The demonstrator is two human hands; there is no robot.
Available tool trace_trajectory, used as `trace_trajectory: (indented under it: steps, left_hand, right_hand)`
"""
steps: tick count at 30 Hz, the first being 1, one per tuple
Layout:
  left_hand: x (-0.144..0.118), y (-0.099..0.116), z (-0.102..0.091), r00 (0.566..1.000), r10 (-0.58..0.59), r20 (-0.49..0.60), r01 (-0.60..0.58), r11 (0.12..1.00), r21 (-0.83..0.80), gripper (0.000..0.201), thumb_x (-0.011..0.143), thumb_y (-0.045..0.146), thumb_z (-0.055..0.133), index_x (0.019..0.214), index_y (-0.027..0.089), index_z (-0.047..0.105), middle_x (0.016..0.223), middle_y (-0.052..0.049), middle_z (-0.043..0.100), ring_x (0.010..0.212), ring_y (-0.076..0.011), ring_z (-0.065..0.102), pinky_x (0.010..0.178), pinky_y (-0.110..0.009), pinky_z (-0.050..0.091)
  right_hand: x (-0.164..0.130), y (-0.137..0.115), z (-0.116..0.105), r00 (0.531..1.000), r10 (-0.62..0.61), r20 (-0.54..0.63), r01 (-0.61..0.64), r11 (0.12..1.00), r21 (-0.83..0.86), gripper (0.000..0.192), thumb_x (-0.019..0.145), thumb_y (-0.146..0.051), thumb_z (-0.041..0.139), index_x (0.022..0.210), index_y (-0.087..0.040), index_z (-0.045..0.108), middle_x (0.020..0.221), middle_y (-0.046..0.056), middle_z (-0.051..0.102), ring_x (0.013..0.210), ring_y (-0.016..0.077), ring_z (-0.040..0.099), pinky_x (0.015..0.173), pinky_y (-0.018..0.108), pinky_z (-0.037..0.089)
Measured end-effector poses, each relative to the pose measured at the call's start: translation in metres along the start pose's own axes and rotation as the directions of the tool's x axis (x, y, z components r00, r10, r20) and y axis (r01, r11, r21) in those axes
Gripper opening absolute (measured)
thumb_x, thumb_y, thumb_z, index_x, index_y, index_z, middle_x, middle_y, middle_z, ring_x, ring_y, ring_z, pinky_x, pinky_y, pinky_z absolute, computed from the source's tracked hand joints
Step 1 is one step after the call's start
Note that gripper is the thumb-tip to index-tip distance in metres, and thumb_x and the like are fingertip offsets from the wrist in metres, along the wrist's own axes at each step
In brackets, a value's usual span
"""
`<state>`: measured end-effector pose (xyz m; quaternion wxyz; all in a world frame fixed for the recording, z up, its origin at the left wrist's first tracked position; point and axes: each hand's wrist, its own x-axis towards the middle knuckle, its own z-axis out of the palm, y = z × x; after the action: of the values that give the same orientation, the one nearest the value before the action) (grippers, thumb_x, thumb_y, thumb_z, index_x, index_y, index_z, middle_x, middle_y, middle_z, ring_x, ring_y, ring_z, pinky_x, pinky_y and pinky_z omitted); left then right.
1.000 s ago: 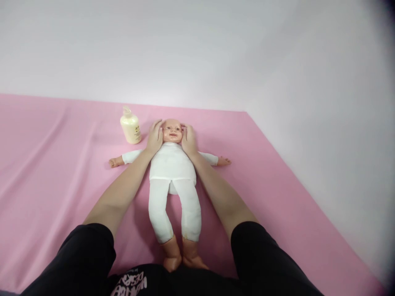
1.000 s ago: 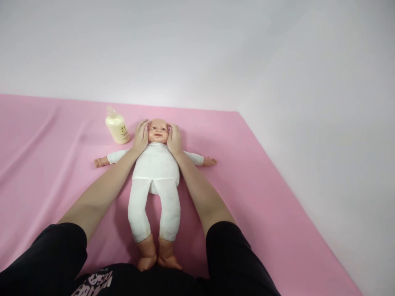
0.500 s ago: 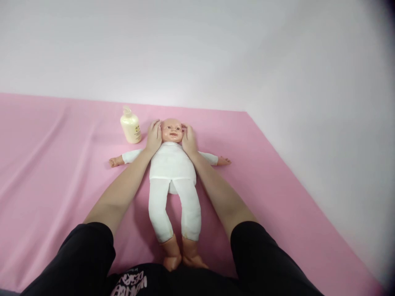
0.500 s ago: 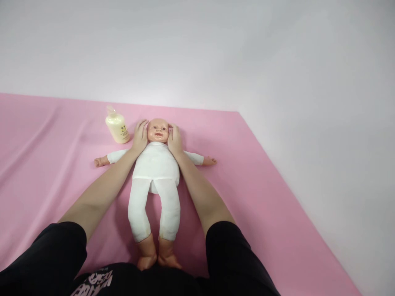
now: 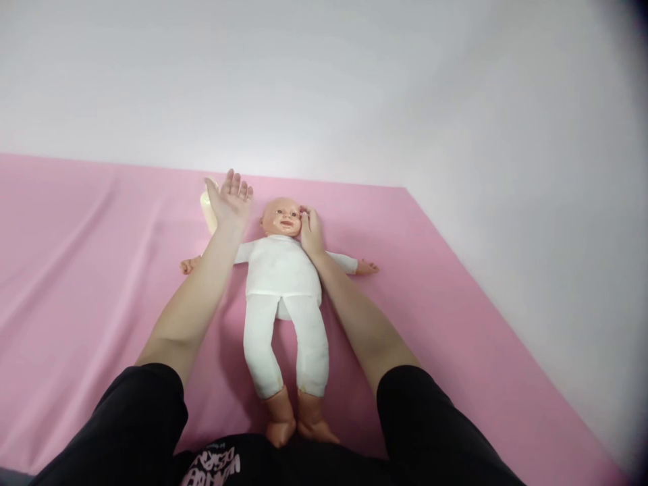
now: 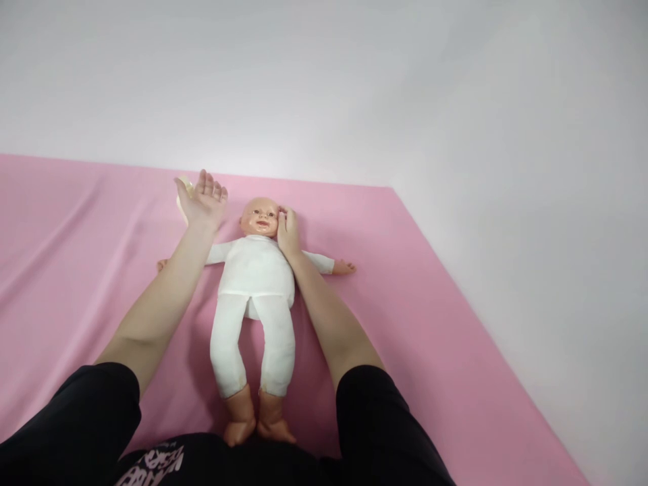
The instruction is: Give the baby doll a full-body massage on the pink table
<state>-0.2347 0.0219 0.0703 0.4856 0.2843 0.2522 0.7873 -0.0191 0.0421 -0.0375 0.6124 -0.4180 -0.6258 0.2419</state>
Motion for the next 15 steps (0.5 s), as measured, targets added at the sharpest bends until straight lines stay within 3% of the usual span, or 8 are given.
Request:
trace_trajectory:
  steps: [3,8,12,15]
  left_hand:
    - [0.006,0.013,0.0,1.0,0.02,0.02,-0.019,1.0,-0.018,0.063,0.098,0.075,0.03,0.094,0.023,0.065,0.098,-0.006,0.068,0.093,-0.0132,0.069,0.089,-0.025,0.056]
    - [0.016,0.016,-0.005,0.999,-0.014,-0.044,0.01,0.997,-0.082,0.052,0.105,0.058,0.039,0.071,0.021,0.055,0.07,-0.002,0.06,0.071,-0.0101,0.063,0.081,-0.022,0.057]
    - [0.014,0.018,-0.005,0.999,-0.031,0.012,0.032,0.996,-0.081,0.05,0.101,0.053,0.053,0.064,0.021,0.049,0.061,0.001,0.053,0.063,-0.0093,0.06,0.08,-0.023,0.057]
    - [0.012,0.019,-0.004,0.999,-0.026,0.026,0.029,0.996,-0.089,0.05,0.102,0.051,0.053,0.063,0.02,0.048,0.059,0.002,0.051,0.063,-0.0091,0.06,0.081,-0.023,0.057]
  right_hand:
    - [0.0,-0.004,0.0,1.0,0.016,-0.005,-0.016,1.0,-0.004,0.044,0.103,-0.058,0.034,0.12,-0.024,0.057,0.124,0.01,0.065,0.119,0.0214,0.06,0.11,0.043,0.047]
    - [0.002,-0.004,-0.002,1.0,0.008,0.01,-0.008,1.0,-0.011,0.045,0.102,-0.058,0.035,0.118,-0.023,0.058,0.123,0.012,0.065,0.12,0.0227,0.06,0.111,0.046,0.046]
    - [0.003,0.0,-0.002,1.0,-0.001,0.007,0.001,1.0,-0.006,0.046,0.101,-0.06,0.037,0.118,-0.024,0.058,0.123,0.011,0.065,0.12,0.023,0.059,0.112,0.048,0.045]
    - [0.003,0.002,-0.002,1.0,-0.006,0.003,0.006,1.0,-0.012,0.045,0.101,-0.06,0.037,0.117,-0.024,0.059,0.122,0.01,0.066,0.12,0.0222,0.06,0.112,0.047,0.046]
